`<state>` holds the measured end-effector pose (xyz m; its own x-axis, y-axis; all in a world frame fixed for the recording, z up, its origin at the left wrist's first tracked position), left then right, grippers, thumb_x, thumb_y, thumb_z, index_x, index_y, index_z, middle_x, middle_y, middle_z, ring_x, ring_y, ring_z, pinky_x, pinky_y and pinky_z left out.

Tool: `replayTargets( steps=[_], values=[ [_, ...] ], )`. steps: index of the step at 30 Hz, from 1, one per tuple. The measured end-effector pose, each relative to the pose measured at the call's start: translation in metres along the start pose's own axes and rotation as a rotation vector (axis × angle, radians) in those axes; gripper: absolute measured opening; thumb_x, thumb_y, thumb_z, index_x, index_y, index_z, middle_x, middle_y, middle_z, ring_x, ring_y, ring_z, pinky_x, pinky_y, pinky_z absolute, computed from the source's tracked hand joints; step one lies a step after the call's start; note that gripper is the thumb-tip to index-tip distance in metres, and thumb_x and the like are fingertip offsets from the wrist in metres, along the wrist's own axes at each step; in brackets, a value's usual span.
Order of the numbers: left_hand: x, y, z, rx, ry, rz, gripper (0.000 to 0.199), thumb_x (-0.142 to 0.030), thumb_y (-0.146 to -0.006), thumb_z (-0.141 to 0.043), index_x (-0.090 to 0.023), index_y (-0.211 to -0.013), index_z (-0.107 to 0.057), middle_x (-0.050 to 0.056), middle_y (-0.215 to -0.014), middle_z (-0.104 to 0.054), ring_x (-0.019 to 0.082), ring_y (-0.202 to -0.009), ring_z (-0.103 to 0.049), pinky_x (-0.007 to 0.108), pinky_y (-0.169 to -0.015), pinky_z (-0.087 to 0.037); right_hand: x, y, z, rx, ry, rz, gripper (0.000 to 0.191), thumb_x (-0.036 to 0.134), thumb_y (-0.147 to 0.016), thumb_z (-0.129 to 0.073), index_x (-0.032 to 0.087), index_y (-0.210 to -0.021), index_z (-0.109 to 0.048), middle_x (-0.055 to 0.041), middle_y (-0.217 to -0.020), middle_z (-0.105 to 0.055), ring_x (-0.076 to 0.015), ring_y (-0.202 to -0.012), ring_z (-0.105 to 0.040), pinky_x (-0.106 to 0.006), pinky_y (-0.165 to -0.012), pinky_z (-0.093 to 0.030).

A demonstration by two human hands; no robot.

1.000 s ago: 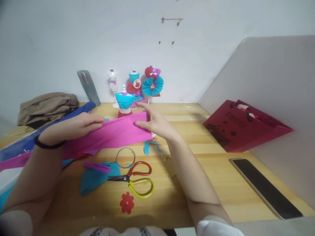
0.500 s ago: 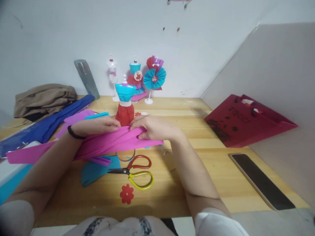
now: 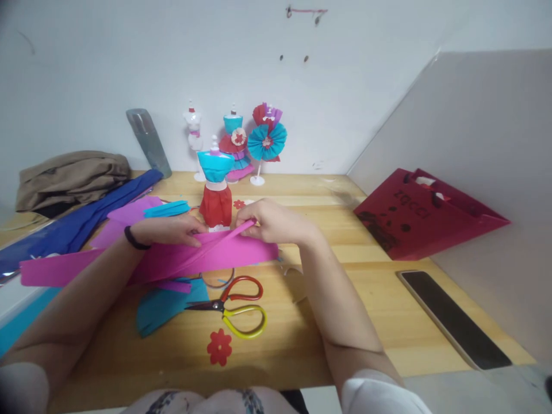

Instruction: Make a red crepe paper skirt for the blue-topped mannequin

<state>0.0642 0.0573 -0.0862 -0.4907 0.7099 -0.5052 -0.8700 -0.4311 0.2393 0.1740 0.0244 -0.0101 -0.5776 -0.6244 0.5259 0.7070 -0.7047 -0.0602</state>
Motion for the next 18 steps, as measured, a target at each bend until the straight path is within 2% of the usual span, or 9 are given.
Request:
replayTargets(
  steps=[2,6,8,11,14,16,18],
  values=[
    [-0.006,0.003,0.002,0.000,0.021,-0.012,0.016,-0.023,-0.082,-0.053,-0.016,-0.068,-0.049,-0.002,-0.066,-0.045,0.011,-0.062,-0.036,0.026,-0.057,-0.027,0.000,0.003,0.001,0.029,-0.041,0.004,0.016,0.022,-0.088,-0.060,0.014,-0.090,-0.074,-0.0074,-0.089,-0.076,-0.0164,-0.078,-0.067,-0.027,-0.073,-0.047],
    [-0.027,0.016,0.011,0.009,0.058,-0.057,0.013,-0.019,-0.083,-0.052,-0.015,-0.071,-0.053,-0.001,-0.069,-0.051,0.012,-0.066,-0.041,0.024,-0.061,-0.032,0.003,0.014,0.009,0.074,-0.151,0.041,0.032,0.042,-0.090,-0.061,0.013,-0.098,-0.073,-0.0097,-0.095,-0.075,-0.0183,-0.083,-0.068,-0.029,-0.075,-0.050],
    [-0.037,0.024,0.014,0.023,0.058,-0.077,0.013,-0.020,-0.084,-0.054,-0.016,-0.072,-0.054,-0.001,-0.071,-0.054,0.012,-0.067,-0.044,0.023,-0.061,-0.034,0.004,0.020,0.018,0.043,-0.192,0.042,0.038,0.047,-0.092,-0.056,0.013,-0.100,-0.072,-0.0108,-0.098,-0.075,-0.0193,-0.086,-0.068,-0.030,-0.076,-0.051],
    [-0.048,0.039,0.021,0.055,0.054,-0.099,0.013,-0.019,-0.086,-0.053,-0.016,-0.074,-0.056,0.000,-0.073,-0.058,0.012,-0.068,-0.049,0.022,-0.061,-0.038,-0.002,0.026,0.031,-0.036,-0.201,-0.036,0.038,0.049,-0.092,-0.055,0.015,-0.096,-0.072,-0.0098,-0.095,-0.074,-0.0192,-0.083,-0.066,-0.031,-0.075,-0.051],
    [-0.050,0.064,0.040,0.011,0.029,-0.057,0.017,-0.019,-0.090,-0.052,-0.015,-0.078,-0.062,-0.001,-0.073,-0.062,0.010,-0.067,-0.052,0.017,-0.061,-0.040,-0.011,0.029,0.039,-0.130,-0.177,-0.124,0.037,0.051,-0.090,-0.058,0.016,-0.089,-0.071,-0.0069,-0.084,-0.071,-0.0175,-0.075,-0.062,-0.030,-0.070,-0.049],
    [-0.047,0.087,0.059,-0.067,0.015,-0.014,0.023,-0.021,-0.092,-0.049,-0.013,-0.080,-0.067,-0.001,-0.077,-0.067,0.009,-0.070,-0.055,0.014,-0.064,-0.041,-0.019,0.028,0.042,-0.180,-0.164,-0.157,0.038,0.052,-0.090,-0.059,0.016,-0.083,-0.069,-0.0048,-0.076,-0.067,-0.0163,-0.069,-0.058,-0.030,-0.066,-0.047],
    [-0.045,0.112,0.077,-0.156,-0.025,0.016,0.026,-0.023,-0.092,-0.050,-0.012,-0.082,-0.071,-0.004,-0.077,-0.069,0.006,-0.069,-0.056,0.010,-0.062,-0.041,-0.030,0.023,0.035,-0.156,-0.183,-0.179,0.038,0.053,-0.089,-0.058,0.017,-0.081,-0.068,-0.0042,-0.075,-0.066,-0.0162,-0.069,-0.057,-0.030,-0.066,-0.047]
  ],
)
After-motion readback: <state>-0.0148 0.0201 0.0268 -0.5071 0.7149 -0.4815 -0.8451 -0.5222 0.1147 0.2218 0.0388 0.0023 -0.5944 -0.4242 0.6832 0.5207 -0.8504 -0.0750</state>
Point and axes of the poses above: each hand's wrist, its own y-axis away from the middle knuckle, its own z-axis out of the back of the hand, x = y × z, the point moved 10 cm from there along -y, towards the middle knuckle
